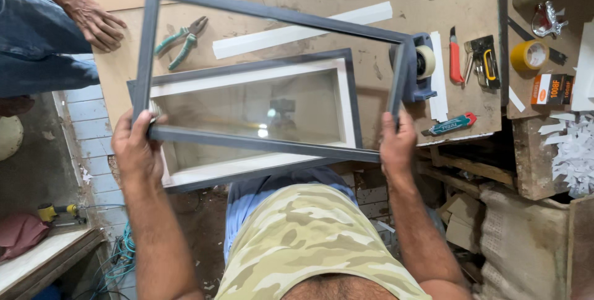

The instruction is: The person applies white tape to the edges of a rectangular frame with a glass pane. They repeatedly measure, cut, and press tape along the frame's perimeter, adjusting the frame's position on the workbench as needed.

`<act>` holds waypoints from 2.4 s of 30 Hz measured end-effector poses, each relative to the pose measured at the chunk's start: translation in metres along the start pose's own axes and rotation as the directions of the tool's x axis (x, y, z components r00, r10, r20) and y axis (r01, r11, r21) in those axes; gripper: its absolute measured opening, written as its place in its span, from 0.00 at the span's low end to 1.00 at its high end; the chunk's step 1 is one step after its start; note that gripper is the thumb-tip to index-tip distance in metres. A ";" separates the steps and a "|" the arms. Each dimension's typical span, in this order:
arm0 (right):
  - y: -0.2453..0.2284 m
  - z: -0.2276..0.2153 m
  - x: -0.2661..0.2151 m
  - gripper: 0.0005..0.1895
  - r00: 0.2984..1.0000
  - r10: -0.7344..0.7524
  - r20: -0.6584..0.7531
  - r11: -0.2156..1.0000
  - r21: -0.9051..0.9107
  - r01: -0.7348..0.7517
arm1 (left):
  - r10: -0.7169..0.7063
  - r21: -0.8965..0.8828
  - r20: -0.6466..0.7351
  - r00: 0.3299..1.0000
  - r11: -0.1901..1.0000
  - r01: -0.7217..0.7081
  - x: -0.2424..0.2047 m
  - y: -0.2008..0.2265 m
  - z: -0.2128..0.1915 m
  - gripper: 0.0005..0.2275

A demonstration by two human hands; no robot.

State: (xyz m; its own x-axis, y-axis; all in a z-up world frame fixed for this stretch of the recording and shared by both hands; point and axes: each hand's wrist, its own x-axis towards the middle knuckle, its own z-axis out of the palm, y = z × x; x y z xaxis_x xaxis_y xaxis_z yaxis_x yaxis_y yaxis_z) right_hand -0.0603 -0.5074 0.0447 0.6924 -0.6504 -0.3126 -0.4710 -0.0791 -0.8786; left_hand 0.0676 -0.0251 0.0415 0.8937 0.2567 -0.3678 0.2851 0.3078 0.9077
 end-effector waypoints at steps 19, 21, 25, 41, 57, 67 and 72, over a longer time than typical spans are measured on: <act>-0.006 -0.016 -0.021 0.46 0.824 -0.157 0.545 0.334 -0.756 0.563 | 0.071 0.991 0.079 0.994 0.105 -0.086 -0.100 -0.017 -0.088 0.40; 0.000 -0.012 -0.026 0.37 0.829 0.105 0.549 0.296 -0.813 0.501 | 0.038 0.990 0.114 0.993 0.080 -0.117 -0.098 -0.020 -0.087 0.29; 0.019 -0.009 -0.032 0.25 0.810 -0.164 0.563 0.298 -0.754 0.585 | 0.023 0.993 0.107 0.994 -0.048 -0.106 -0.099 -0.017 -0.084 0.24; -0.023 -0.022 -0.097 0.47 0.995 -0.057 0.087 0.429 -0.897 0.103 | 0.227 0.542 0.789 0.570 0.180 -0.821 0.075 0.004 0.146 0.16; 0.016 -0.050 -0.201 0.28 0.924 0.178 -0.339 0.565 -0.733 -0.379 | -0.251 0.655 0.745 0.618 0.098 -0.750 0.206 -0.096 0.246 0.11; -0.021 -0.056 -0.149 0.22 0.957 -0.267 -0.113 0.672 -0.734 0.100 | 0.435 0.291 0.873 0.221 -0.099 -0.952 0.113 -0.005 0.213 0.02; -0.046 -0.031 -0.116 0.17 0.819 -0.563 0.113 0.629 -0.583 0.513 | 0.465 0.389 0.840 0.280 -0.155 -0.908 0.019 0.018 0.139 0.04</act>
State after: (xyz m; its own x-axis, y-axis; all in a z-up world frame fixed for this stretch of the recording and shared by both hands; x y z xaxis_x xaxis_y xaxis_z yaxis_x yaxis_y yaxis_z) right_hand -0.1359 -0.4519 0.1322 0.8939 -0.4024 0.1976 -0.2599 -0.8243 -0.5029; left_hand 0.1381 -0.1419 0.0786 0.6736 -0.5544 0.4888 -0.7214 -0.6369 0.2718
